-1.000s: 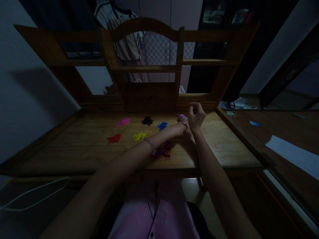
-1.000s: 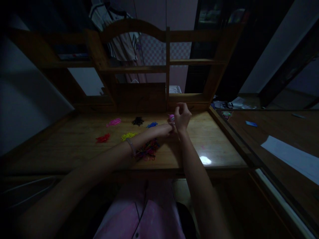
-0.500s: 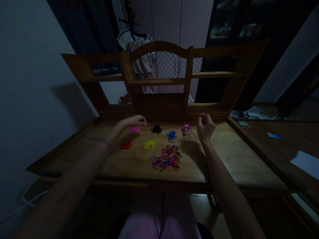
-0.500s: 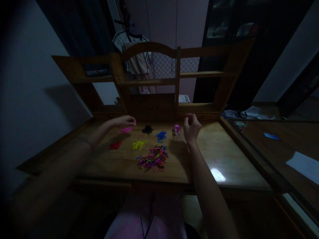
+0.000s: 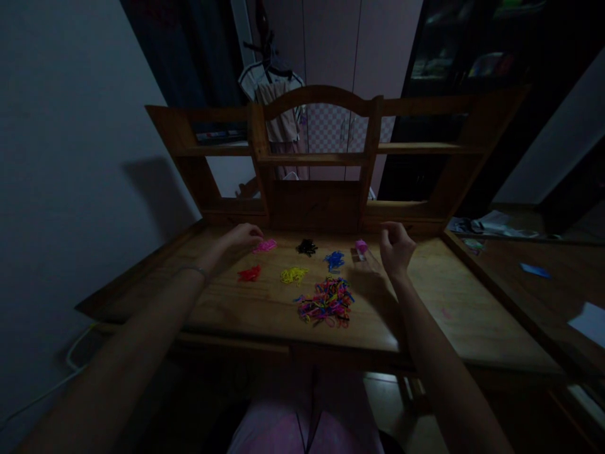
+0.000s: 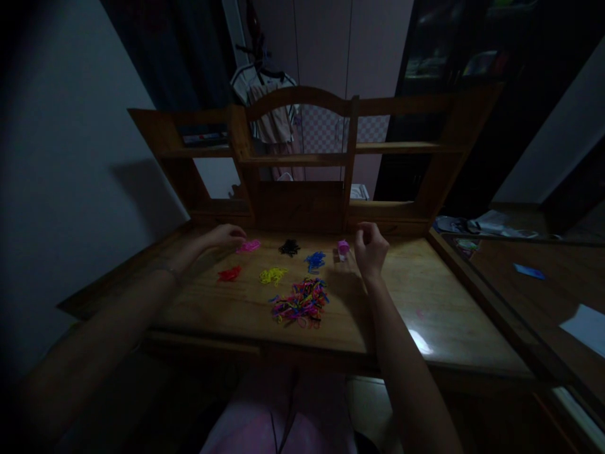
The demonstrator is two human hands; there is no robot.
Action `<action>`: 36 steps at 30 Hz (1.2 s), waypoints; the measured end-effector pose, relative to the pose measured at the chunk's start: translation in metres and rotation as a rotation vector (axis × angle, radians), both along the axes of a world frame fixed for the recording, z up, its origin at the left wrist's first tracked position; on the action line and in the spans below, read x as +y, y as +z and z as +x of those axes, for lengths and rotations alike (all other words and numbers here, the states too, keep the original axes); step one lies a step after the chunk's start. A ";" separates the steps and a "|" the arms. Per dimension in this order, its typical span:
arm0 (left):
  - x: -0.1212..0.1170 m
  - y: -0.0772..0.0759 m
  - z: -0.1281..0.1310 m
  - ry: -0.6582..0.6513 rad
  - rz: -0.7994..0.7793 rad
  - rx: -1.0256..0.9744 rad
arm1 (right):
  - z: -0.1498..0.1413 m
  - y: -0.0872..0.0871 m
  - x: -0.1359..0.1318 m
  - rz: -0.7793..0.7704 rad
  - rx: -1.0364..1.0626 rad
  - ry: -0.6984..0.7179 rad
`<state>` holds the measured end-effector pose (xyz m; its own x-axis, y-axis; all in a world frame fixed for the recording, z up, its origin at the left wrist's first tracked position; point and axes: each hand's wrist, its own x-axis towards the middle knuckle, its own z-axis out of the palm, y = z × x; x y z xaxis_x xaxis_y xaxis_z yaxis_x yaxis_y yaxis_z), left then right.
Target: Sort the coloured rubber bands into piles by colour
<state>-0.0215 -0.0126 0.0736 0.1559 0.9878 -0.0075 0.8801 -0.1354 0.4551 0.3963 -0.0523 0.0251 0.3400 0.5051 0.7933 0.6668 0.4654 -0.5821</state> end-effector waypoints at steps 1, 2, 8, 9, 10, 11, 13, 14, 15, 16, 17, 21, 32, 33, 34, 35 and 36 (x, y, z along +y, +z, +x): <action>0.000 0.003 0.000 -0.005 0.005 -0.003 | 0.000 0.000 0.000 -0.002 -0.002 -0.001; 0.001 0.007 -0.001 -0.009 0.016 -0.007 | 0.000 0.000 0.000 -0.003 -0.003 0.002; -0.014 0.023 0.030 -0.116 0.194 -0.170 | -0.005 0.001 -0.003 0.009 -0.011 0.052; -0.026 0.023 0.042 -0.170 0.214 -0.228 | -0.007 0.002 -0.005 0.006 -0.020 0.068; -0.040 0.022 0.056 -0.234 0.203 -0.270 | -0.009 0.003 -0.007 0.001 -0.032 0.087; -0.056 0.020 0.069 -0.312 0.171 -0.291 | -0.012 0.003 -0.009 -0.007 -0.049 0.108; -0.091 0.013 0.093 -0.488 0.092 -0.272 | -0.017 0.004 -0.012 -0.026 -0.092 0.153; -0.108 0.008 0.101 -0.581 0.050 -0.230 | -0.019 0.004 -0.014 -0.038 -0.115 0.178; -0.122 0.002 0.108 -0.622 0.042 -0.205 | -0.022 0.004 -0.015 -0.051 -0.137 0.203; -0.135 -0.004 0.112 -0.622 0.044 -0.190 | -0.024 0.004 -0.016 -0.064 -0.156 0.227; -0.146 -0.011 0.115 -0.603 0.050 -0.192 | -0.026 0.004 -0.017 -0.078 -0.172 0.250; -0.173 -0.042 0.125 -0.464 0.076 -0.301 | -0.036 0.003 -0.022 -0.130 -0.259 0.356; -0.175 -0.066 0.171 -0.442 0.229 -0.383 | -0.055 0.000 -0.034 -0.233 -0.444 0.447; -0.175 -0.066 0.172 -0.457 0.237 -0.365 | -0.054 -0.001 -0.032 -0.231 -0.435 0.445; -0.174 -0.067 0.174 -0.467 0.243 -0.347 | -0.053 -0.002 -0.031 -0.230 -0.429 0.445; -0.174 -0.068 0.175 -0.473 0.251 -0.331 | -0.052 -0.002 -0.030 -0.230 -0.426 0.447; -0.173 -0.069 0.176 -0.473 0.260 -0.317 | -0.051 -0.003 -0.029 -0.232 -0.424 0.447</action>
